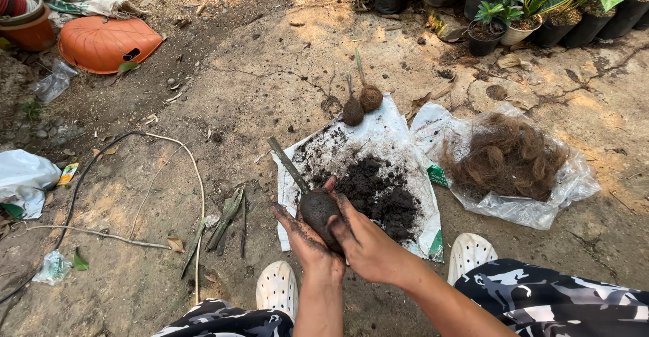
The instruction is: The person holds a coconut with a sprout and repeatedly packs dark soil around it by hand, shaping and compacting the soil into a ball. The person occasionally picks up more soil from a white sack on the ground and continues to wrap the coconut.
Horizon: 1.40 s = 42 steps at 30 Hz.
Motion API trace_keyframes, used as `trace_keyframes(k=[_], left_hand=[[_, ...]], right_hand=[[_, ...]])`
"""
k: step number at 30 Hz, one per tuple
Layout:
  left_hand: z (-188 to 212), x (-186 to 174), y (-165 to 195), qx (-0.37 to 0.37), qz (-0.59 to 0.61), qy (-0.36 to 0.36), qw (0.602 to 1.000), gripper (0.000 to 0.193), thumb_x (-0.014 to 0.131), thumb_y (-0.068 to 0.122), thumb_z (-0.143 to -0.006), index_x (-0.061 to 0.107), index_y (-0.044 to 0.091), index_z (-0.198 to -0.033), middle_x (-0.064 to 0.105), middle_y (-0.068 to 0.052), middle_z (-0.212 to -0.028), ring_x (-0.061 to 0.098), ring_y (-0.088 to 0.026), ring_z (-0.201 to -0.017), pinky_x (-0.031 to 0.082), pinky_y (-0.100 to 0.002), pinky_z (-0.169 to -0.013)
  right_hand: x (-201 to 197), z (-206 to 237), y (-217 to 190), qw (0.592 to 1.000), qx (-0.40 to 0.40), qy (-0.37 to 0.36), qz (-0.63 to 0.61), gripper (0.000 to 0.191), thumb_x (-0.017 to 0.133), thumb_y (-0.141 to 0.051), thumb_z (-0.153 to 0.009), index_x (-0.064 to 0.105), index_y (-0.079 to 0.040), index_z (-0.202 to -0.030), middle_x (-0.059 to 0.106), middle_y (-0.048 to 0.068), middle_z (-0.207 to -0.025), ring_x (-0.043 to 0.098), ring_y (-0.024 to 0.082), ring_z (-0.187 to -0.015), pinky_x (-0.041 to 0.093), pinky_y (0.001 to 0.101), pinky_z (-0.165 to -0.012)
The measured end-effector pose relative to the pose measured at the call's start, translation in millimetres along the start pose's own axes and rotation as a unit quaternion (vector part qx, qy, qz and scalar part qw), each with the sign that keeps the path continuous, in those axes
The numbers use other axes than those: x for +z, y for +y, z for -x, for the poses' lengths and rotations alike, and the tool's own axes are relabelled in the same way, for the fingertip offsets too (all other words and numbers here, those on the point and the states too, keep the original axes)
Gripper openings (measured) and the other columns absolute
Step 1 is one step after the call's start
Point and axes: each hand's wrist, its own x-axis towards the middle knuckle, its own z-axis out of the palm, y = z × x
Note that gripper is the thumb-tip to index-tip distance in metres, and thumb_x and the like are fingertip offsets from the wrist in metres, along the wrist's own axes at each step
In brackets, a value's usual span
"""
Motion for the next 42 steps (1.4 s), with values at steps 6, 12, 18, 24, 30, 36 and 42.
trace_keyframes(k=[6,12,18,24,30,36,42], left_hand=[[4,4,-3,0.027,-0.011,0.013,0.999,0.095,0.02,0.076,-0.096,0.064,-0.005,-0.12,0.071,-0.019,-0.126,0.07,-0.028,-0.106,0.057,-0.038,-0.096],[5,9,1,0.013,0.0,0.035,0.999,0.097,0.02,0.078,-0.095,0.065,-0.003,-0.12,0.071,-0.02,-0.124,0.068,-0.029,-0.106,0.055,-0.04,-0.096],[3,2,1,-0.02,0.015,0.036,0.999,0.102,0.017,0.08,-0.094,0.067,-0.004,-0.12,0.07,-0.018,-0.117,0.067,-0.027,-0.097,0.055,-0.042,-0.091],[2,1,3,-0.014,0.023,-0.019,0.999,0.102,0.02,0.081,-0.097,0.07,-0.004,-0.122,0.069,-0.018,-0.117,0.066,-0.025,-0.093,0.058,-0.038,-0.084],[4,10,0,0.031,0.021,-0.038,0.999,0.09,0.021,0.072,-0.098,0.062,-0.005,-0.119,0.07,-0.021,-0.131,0.071,-0.024,-0.1,0.06,-0.035,-0.086],[5,11,2,0.031,0.03,-0.094,0.995,0.094,0.024,0.075,-0.101,0.065,-0.006,-0.125,0.064,-0.025,-0.131,0.07,-0.02,-0.091,0.06,-0.033,-0.08],[2,3,-4,0.012,0.066,-0.127,0.99,0.086,0.022,0.074,-0.101,0.059,-0.003,-0.106,0.066,-0.026,-0.137,0.072,-0.024,-0.091,0.06,-0.038,-0.089]], right_hand=[[-2,-1,2,0.999,-0.029,0.008,0.024,0.083,0.054,-0.056,-0.097,0.031,-0.001,-0.154,0.06,0.023,-0.14,0.059,0.031,-0.131,0.045,0.0409,-0.11],[-3,-1,1,1.0,0.002,-0.022,0.011,0.088,0.056,-0.059,-0.093,0.027,-0.005,-0.157,0.056,0.021,-0.144,0.056,0.032,-0.135,0.044,0.0423,-0.111],[-3,0,2,0.999,-0.025,-0.032,-0.011,0.088,0.059,-0.055,-0.095,0.025,-0.004,-0.158,0.053,0.023,-0.148,0.052,0.033,-0.138,0.042,0.0432,-0.114],[-3,1,8,0.999,0.011,-0.035,0.025,0.083,0.048,-0.051,-0.099,0.018,-0.006,-0.162,0.042,0.022,-0.157,0.041,0.033,-0.147,0.033,0.0431,-0.118],[1,0,12,0.999,0.045,-0.004,0.023,0.087,0.036,-0.065,-0.096,0.022,-0.006,-0.159,0.046,0.021,-0.156,0.042,0.033,-0.148,0.031,0.0455,-0.122],[-3,1,18,0.999,0.032,0.009,0.001,0.085,0.024,-0.063,-0.1,0.017,-0.005,-0.16,0.029,0.02,-0.164,0.026,0.033,-0.153,0.024,0.047,-0.122],[2,-6,24,0.992,0.011,0.043,-0.122,0.079,0.018,-0.061,-0.101,0.04,-0.005,-0.152,0.052,0.02,-0.149,0.048,0.033,-0.143,0.04,0.0452,-0.12]])
